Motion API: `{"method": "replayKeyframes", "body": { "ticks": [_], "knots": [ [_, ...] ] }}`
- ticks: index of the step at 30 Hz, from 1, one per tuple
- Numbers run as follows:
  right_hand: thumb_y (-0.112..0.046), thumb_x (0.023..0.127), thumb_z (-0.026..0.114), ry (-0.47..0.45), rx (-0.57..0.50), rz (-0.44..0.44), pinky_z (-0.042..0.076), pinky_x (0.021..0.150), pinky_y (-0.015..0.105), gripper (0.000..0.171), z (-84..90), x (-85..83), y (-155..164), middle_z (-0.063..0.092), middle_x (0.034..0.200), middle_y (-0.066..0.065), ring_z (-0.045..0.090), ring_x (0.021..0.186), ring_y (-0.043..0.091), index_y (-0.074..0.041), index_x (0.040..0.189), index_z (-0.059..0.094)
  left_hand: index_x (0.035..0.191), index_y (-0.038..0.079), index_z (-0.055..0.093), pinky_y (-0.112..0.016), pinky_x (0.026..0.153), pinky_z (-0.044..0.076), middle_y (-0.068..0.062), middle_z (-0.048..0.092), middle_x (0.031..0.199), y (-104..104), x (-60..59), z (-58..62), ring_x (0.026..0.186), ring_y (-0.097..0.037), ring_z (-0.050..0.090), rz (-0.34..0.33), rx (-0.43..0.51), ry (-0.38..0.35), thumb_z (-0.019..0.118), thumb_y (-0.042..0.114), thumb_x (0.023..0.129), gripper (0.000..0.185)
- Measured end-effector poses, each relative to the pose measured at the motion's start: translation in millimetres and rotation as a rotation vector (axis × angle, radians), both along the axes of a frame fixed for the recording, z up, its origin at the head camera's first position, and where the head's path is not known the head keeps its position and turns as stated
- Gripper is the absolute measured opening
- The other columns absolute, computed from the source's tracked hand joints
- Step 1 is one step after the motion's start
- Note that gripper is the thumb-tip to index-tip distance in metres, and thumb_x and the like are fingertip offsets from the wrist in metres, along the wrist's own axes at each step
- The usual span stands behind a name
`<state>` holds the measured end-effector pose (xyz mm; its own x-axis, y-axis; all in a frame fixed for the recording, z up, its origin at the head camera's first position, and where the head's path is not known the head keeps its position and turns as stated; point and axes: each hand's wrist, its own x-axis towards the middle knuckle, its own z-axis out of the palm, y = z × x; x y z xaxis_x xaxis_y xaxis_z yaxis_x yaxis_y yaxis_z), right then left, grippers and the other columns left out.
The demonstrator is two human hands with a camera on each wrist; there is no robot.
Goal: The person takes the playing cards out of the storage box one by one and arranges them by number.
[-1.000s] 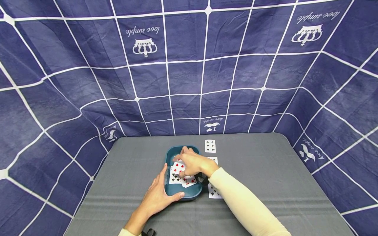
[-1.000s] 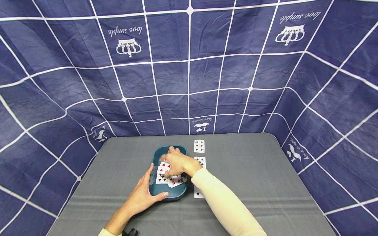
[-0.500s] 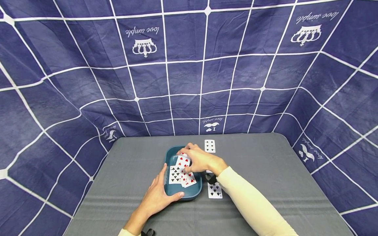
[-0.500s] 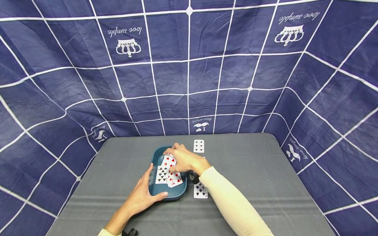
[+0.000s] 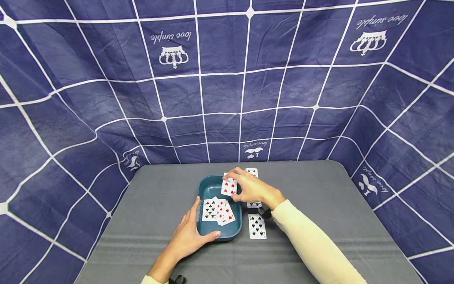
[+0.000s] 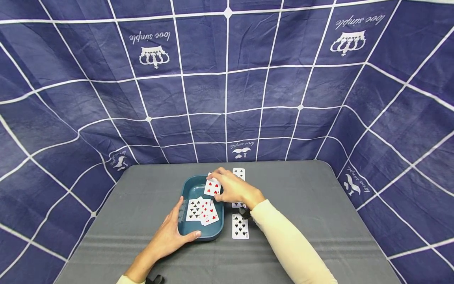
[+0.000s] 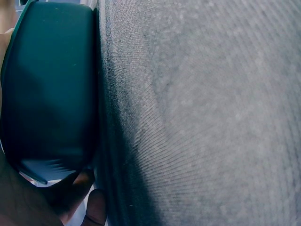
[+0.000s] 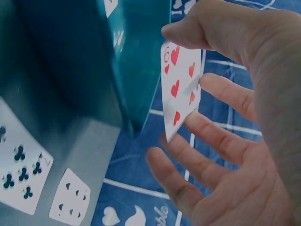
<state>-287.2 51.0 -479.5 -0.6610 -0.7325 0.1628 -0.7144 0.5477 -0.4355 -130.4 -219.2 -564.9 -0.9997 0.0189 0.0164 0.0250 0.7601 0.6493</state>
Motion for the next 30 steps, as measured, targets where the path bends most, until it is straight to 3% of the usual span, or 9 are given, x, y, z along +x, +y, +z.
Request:
{"method": "replayKeyframes", "body": {
  "ticks": [11, 21, 30],
  "knots": [
    [-0.017, 0.095, 0.09, -0.014, -0.022, -0.057, 0.054, 0.128, 0.059, 0.041, -6.5, -10.2, 30, 0.067, 0.165, 0.014, 0.068, 0.15, 0.041, -0.008, 0.134, 0.079, 0.189, 0.023, 0.016, -0.078, 0.123, 0.049, -0.023, 0.047, 0.183, -2, 0.4, 0.2, 0.165, -0.052, 0.051, -0.001, -0.005, 0.007, 0.095, 0.081, 0.08, 0.147],
    [-0.013, 0.09, 0.09, -0.017, -0.057, -0.105, 0.056, 0.126, 0.058, 0.038, -17.3, -20.3, 59, 0.068, 0.164, 0.017, 0.07, 0.149, 0.04, -0.008, 0.127, 0.082, 0.189, 0.02, 0.018, -0.077, 0.124, 0.049, -0.021, 0.047, 0.184, -2, 0.2, -0.1, 0.163, -0.05, 0.053, -0.001, -0.014, 0.009, 0.095, 0.081, 0.079, 0.147],
    [-0.013, 0.09, 0.092, 0.037, -0.029, -0.127, 0.054, 0.127, 0.063, 0.039, -29.1, -32.7, 84, 0.069, 0.161, 0.024, 0.069, 0.148, 0.046, -0.005, 0.127, 0.083, 0.189, 0.022, 0.017, -0.077, 0.123, 0.05, -0.02, 0.047, 0.184, -3, 0.6, -1.1, 0.164, -0.05, 0.053, 0.0, -0.01, 0.007, 0.095, 0.081, 0.079, 0.148]
  ]
}}
